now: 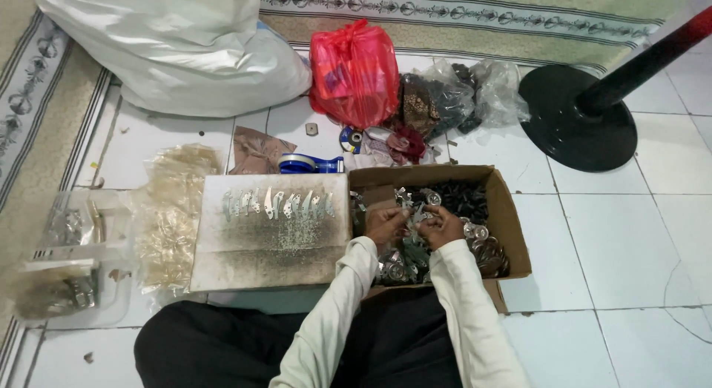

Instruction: Sorting and packing small metal components from a bulk box into smaller bags and onto a display board.

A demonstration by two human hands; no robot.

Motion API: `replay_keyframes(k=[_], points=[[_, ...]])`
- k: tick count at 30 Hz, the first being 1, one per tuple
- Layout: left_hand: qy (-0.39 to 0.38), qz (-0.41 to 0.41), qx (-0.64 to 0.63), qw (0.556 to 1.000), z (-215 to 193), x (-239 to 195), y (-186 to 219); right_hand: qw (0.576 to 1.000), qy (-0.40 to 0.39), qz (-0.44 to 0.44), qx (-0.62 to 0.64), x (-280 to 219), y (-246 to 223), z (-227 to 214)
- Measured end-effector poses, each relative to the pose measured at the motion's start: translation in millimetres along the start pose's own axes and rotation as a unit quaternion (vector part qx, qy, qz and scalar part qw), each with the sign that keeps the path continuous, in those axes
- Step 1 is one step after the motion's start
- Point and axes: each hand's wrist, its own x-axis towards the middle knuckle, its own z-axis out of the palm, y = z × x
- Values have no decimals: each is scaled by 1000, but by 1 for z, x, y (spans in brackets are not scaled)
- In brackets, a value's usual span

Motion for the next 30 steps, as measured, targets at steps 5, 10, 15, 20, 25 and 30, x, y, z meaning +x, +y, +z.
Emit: replay_keyframes(k=[5, 10, 15, 20, 25, 30], points=[[-36, 51, -20, 998, -4, -26, 20, 994, 38, -9, 100, -18, -14, 6], [-40, 54, 23, 997, -12, -57, 42, 986, 17, -5, 163, -38, -22, 14], [-4, 39, 28, 999, -21, -68, 37, 986, -15, -6, 168, -54, -27, 37], [7, 63, 22, 998, -19, -91, 45, 985, -17, -12, 172, -71, -46, 46], [-7, 79, 12, 997, -40, -73, 25, 986, -24, -11, 167, -57, -33, 47], [43, 77, 10, 996, -41, -72, 27, 985, -15, -22, 170, -52, -25, 47]])
